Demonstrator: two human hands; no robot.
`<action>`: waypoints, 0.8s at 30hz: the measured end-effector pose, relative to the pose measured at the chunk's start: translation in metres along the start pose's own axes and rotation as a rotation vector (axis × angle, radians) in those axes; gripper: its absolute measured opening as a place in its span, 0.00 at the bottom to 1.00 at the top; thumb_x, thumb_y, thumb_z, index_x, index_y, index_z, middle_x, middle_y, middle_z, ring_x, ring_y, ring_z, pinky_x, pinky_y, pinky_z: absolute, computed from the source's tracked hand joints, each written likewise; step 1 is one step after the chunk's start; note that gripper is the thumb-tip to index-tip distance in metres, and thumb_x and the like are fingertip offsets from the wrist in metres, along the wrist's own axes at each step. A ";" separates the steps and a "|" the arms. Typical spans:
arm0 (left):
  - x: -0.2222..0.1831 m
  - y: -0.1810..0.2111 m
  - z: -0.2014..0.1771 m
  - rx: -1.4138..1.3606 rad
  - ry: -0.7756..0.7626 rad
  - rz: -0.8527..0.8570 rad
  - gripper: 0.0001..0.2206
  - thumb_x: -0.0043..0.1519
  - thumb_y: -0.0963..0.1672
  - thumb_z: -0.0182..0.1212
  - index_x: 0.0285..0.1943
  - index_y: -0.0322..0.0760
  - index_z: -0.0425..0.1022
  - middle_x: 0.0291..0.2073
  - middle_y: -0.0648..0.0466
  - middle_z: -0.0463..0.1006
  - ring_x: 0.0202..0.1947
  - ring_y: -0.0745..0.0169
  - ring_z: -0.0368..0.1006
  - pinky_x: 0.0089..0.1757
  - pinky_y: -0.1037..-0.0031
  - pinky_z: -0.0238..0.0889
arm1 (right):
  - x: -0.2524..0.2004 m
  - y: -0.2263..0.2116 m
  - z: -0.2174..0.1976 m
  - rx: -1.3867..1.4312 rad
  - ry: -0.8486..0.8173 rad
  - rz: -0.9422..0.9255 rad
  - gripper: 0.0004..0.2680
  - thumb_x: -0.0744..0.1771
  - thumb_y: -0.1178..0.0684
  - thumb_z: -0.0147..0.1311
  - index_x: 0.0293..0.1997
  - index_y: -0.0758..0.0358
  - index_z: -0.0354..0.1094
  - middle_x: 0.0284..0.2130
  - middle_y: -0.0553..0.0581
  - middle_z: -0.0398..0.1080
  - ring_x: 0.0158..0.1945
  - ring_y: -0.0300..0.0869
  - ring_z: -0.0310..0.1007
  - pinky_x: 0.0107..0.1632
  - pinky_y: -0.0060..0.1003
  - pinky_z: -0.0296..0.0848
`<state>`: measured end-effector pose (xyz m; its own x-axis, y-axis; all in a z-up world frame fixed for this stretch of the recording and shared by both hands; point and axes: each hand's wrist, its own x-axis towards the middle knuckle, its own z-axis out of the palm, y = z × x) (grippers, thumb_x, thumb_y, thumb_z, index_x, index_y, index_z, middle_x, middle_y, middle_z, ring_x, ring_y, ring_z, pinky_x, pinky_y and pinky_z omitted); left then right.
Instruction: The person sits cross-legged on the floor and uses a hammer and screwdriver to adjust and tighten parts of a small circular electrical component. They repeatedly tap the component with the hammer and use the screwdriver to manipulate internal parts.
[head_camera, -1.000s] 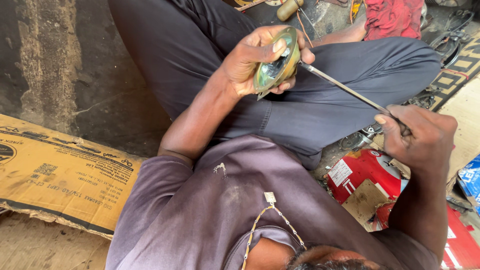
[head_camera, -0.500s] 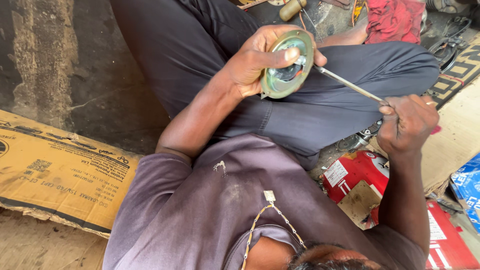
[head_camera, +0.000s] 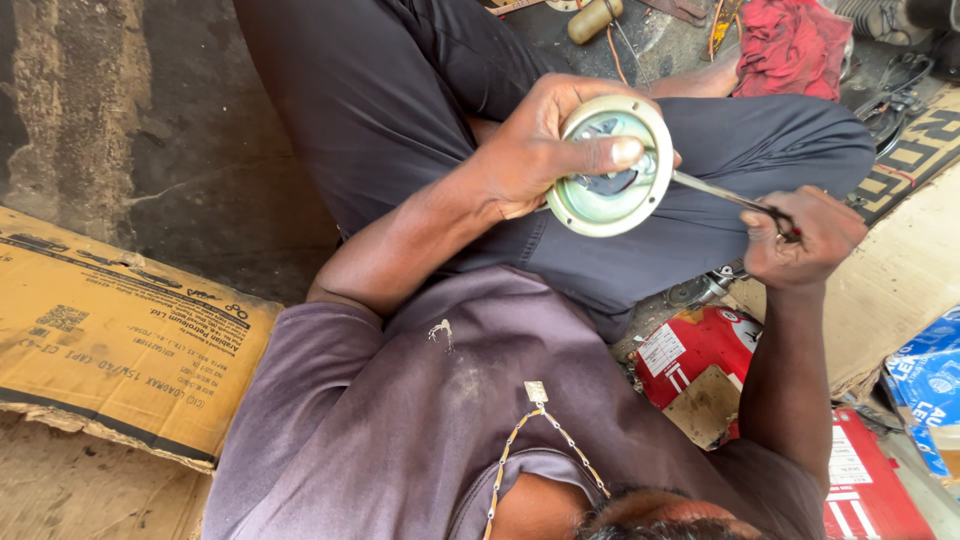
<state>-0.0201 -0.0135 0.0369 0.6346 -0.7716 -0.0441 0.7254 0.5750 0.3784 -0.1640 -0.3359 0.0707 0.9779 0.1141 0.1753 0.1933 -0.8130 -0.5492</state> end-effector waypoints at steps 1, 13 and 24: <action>0.000 -0.001 0.001 -0.006 -0.010 0.012 0.17 0.65 0.42 0.73 0.58 0.23 0.76 0.46 0.39 0.83 0.44 0.60 0.82 0.50 0.72 0.77 | 0.001 -0.002 0.000 0.036 0.019 -0.016 0.09 0.72 0.53 0.60 0.38 0.69 0.68 0.25 0.60 0.65 0.26 0.49 0.66 0.31 0.37 0.62; -0.001 0.007 -0.001 -0.045 -0.002 -0.003 0.17 0.65 0.42 0.72 0.57 0.22 0.76 0.49 0.38 0.83 0.47 0.57 0.82 0.53 0.67 0.78 | -0.010 -0.012 0.006 -0.240 0.089 -0.048 0.03 0.70 0.62 0.55 0.38 0.68 0.70 0.26 0.61 0.69 0.28 0.51 0.68 0.37 0.43 0.64; -0.007 0.007 0.001 -0.151 -0.043 -0.045 0.20 0.66 0.44 0.72 0.61 0.22 0.74 0.51 0.36 0.81 0.48 0.58 0.81 0.52 0.71 0.76 | 0.001 -0.032 0.010 -0.120 0.028 -0.100 0.08 0.71 0.58 0.65 0.41 0.70 0.69 0.30 0.62 0.72 0.28 0.51 0.73 0.33 0.39 0.69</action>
<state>-0.0195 -0.0043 0.0406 0.5909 -0.8066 -0.0175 0.7867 0.5713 0.2338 -0.1680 -0.3042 0.0801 0.9512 0.1832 0.2482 0.2771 -0.8609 -0.4266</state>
